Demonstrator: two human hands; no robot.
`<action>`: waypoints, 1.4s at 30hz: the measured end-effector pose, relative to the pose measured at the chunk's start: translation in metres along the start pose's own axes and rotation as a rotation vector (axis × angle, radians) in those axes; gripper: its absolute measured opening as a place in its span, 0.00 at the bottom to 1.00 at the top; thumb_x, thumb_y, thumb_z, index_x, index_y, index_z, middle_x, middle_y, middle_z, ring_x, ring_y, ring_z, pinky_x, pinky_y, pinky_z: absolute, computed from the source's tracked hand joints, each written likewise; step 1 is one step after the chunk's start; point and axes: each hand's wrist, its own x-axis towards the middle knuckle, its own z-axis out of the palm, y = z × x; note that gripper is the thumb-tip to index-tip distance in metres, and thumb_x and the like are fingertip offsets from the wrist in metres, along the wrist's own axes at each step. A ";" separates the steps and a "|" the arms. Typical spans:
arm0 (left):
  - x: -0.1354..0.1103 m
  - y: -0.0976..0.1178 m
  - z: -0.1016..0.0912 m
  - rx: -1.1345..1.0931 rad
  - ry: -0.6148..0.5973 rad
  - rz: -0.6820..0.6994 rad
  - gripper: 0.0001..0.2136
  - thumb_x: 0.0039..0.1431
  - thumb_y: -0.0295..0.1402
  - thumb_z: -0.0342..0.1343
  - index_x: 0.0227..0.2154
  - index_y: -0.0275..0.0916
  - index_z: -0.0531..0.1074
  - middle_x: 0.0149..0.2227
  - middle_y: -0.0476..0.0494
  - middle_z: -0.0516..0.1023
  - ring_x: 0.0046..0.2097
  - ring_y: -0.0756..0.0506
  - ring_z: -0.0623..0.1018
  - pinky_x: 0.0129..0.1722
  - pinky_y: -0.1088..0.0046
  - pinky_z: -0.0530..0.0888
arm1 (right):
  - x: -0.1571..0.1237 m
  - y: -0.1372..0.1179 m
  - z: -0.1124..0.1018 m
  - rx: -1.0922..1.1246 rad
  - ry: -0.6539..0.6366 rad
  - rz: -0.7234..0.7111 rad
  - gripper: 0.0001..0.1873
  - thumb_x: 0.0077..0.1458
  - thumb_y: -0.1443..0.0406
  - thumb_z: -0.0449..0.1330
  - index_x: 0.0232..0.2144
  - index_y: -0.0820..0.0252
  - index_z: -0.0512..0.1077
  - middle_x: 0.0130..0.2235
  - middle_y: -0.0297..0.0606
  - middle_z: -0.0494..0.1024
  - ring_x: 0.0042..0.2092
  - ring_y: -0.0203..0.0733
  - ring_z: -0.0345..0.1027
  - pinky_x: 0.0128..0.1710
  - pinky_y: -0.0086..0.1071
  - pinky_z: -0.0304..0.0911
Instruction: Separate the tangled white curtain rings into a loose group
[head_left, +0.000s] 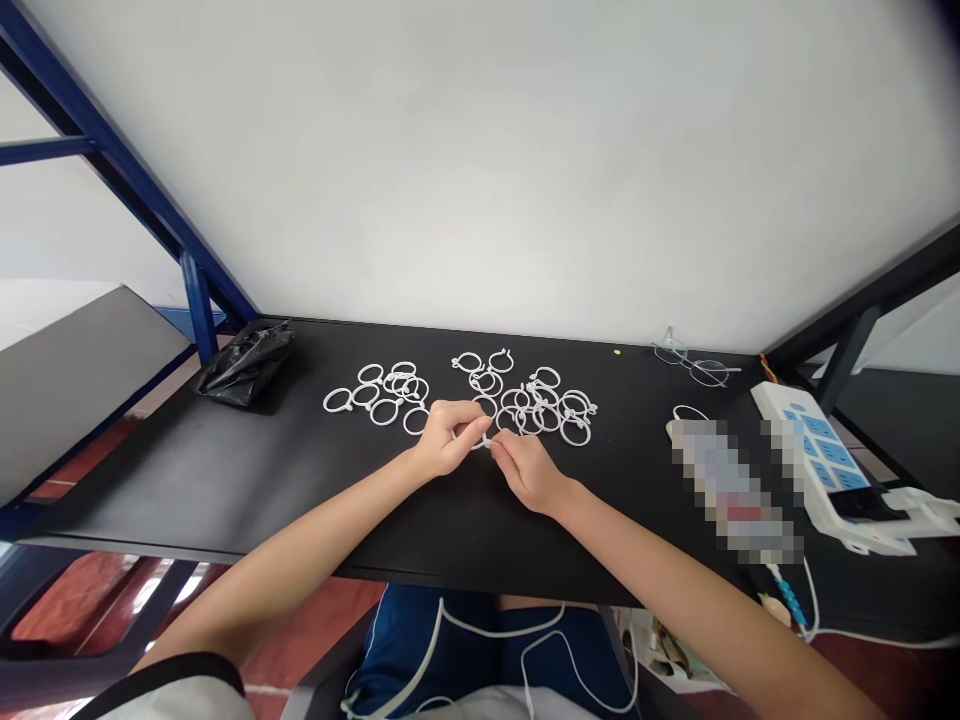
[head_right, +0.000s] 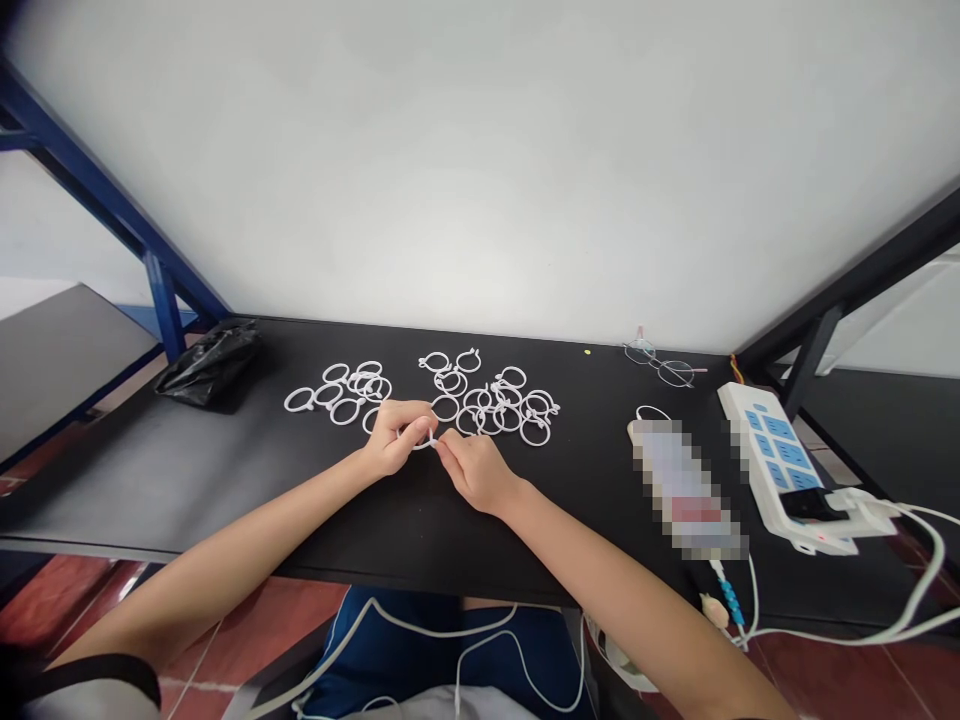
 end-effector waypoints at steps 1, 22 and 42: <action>0.000 0.000 0.000 -0.001 0.000 -0.005 0.25 0.66 0.47 0.41 0.17 0.37 0.63 0.16 0.49 0.61 0.21 0.52 0.60 0.23 0.73 0.59 | 0.000 0.000 0.000 0.000 -0.001 -0.009 0.13 0.67 0.63 0.42 0.28 0.55 0.57 0.21 0.28 0.58 0.20 0.34 0.53 0.22 0.30 0.49; 0.005 -0.016 -0.024 0.149 0.071 0.020 0.26 0.66 0.47 0.38 0.20 0.36 0.69 0.18 0.47 0.68 0.21 0.51 0.65 0.24 0.73 0.61 | -0.002 0.002 0.000 0.049 0.061 0.088 0.04 0.61 0.68 0.44 0.35 0.55 0.57 0.20 0.25 0.57 0.19 0.33 0.51 0.23 0.30 0.51; 0.017 -0.048 -0.055 0.905 0.031 -0.324 0.11 0.61 0.33 0.50 0.23 0.39 0.68 0.24 0.46 0.72 0.33 0.44 0.70 0.38 0.66 0.62 | 0.001 0.003 0.000 0.160 0.064 0.097 0.10 0.65 0.67 0.41 0.41 0.55 0.61 0.24 0.30 0.68 0.25 0.35 0.63 0.30 0.31 0.61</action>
